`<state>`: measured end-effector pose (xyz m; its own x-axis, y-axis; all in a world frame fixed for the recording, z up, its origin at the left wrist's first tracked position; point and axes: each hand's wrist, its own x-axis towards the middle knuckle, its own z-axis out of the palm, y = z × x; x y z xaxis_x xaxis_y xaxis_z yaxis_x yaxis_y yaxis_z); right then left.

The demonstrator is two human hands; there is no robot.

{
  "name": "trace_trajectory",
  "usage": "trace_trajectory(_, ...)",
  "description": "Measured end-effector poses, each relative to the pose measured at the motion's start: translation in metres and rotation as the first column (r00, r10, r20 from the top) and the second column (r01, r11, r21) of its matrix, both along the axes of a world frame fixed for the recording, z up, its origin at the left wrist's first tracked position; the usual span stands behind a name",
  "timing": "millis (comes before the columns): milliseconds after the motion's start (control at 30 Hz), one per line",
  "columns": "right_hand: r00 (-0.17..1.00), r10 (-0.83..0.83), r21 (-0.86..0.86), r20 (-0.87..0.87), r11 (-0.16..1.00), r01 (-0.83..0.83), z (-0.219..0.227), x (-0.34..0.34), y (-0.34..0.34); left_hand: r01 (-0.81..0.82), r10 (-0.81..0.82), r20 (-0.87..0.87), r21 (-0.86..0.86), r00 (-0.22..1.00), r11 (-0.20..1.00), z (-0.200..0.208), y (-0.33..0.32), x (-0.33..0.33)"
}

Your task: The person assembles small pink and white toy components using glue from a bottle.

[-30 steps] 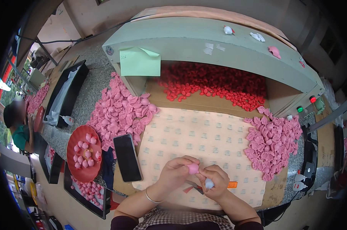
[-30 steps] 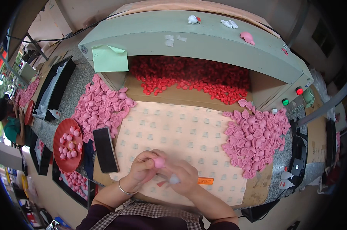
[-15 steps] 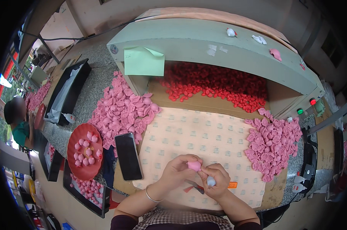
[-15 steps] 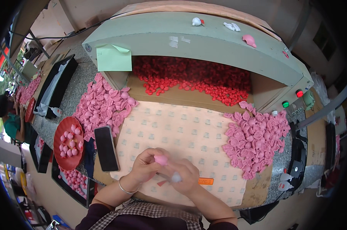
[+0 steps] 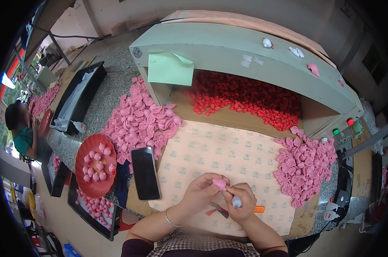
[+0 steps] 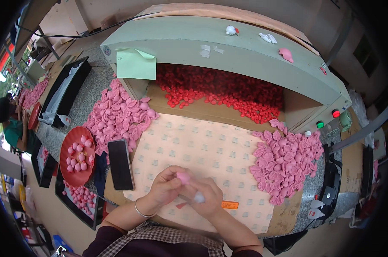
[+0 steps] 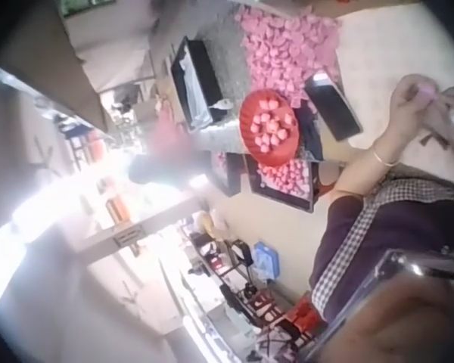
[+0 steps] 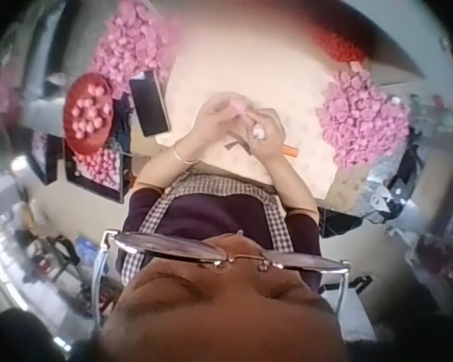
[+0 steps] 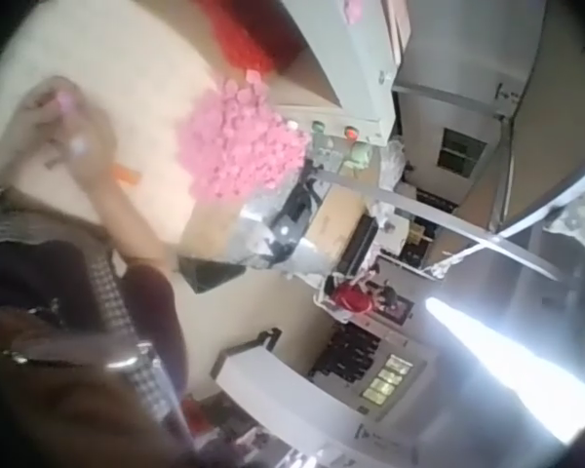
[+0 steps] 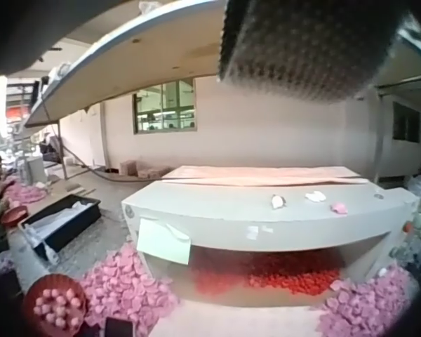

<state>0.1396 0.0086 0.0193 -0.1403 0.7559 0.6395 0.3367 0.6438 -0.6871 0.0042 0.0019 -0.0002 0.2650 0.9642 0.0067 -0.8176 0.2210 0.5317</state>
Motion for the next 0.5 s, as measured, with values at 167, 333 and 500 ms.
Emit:
trace_trajectory(167, 0.999, -0.013, -0.068, -0.041, 0.998, 0.010, 0.001, 0.002, -0.001, -0.005, 0.005, 0.064, 0.004, 0.998, 1.000, 0.000, 0.002, 0.000)
trace_trajectory(333, 0.999, 0.016, -0.029, 0.038, 0.999, -0.015, 0.011, -0.002, 0.001, -0.034, 0.034, -0.035, 0.000, 0.999, 0.999, -0.002, -0.001, -0.002)
trace_trajectory(500, 0.974, 0.071, -0.251, -0.216, 0.960, -0.126, -0.004, 0.007, 0.001, -0.071, 0.087, -0.172, 0.101, 0.981, 0.992, 0.001, -0.001, -0.002)
